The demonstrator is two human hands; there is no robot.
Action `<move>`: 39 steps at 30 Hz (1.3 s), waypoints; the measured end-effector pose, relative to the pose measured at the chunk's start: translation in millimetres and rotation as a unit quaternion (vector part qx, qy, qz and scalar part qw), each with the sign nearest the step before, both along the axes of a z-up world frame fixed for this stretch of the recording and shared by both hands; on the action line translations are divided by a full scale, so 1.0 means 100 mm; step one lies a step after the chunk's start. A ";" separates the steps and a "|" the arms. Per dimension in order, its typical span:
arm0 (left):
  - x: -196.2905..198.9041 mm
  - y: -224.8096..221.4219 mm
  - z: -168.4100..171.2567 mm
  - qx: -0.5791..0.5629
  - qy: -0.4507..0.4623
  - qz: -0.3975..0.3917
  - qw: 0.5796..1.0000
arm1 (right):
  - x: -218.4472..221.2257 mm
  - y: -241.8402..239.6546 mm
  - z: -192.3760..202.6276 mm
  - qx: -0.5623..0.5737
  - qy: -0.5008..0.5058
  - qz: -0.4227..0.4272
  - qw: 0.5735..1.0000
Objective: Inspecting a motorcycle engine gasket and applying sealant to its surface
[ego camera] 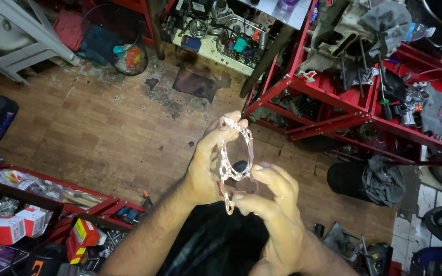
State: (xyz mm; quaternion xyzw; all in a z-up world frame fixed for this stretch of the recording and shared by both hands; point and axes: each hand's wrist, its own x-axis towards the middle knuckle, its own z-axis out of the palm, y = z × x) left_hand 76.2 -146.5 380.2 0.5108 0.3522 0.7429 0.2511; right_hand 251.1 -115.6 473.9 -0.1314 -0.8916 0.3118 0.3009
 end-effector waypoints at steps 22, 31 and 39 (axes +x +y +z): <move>-0.02 0.04 0.01 0.056 0.049 0.025 0.997 | -0.12 0.18 -0.07 0.009 0.000 0.040 0.999; -0.16 -0.10 0.02 0.046 -0.051 -0.102 0.992 | 0.09 0.35 -0.15 -0.069 0.051 -0.018 0.996; -0.14 -0.06 0.17 0.091 -0.086 -0.154 0.980 | 0.15 0.38 -0.35 0.040 0.023 -0.056 0.997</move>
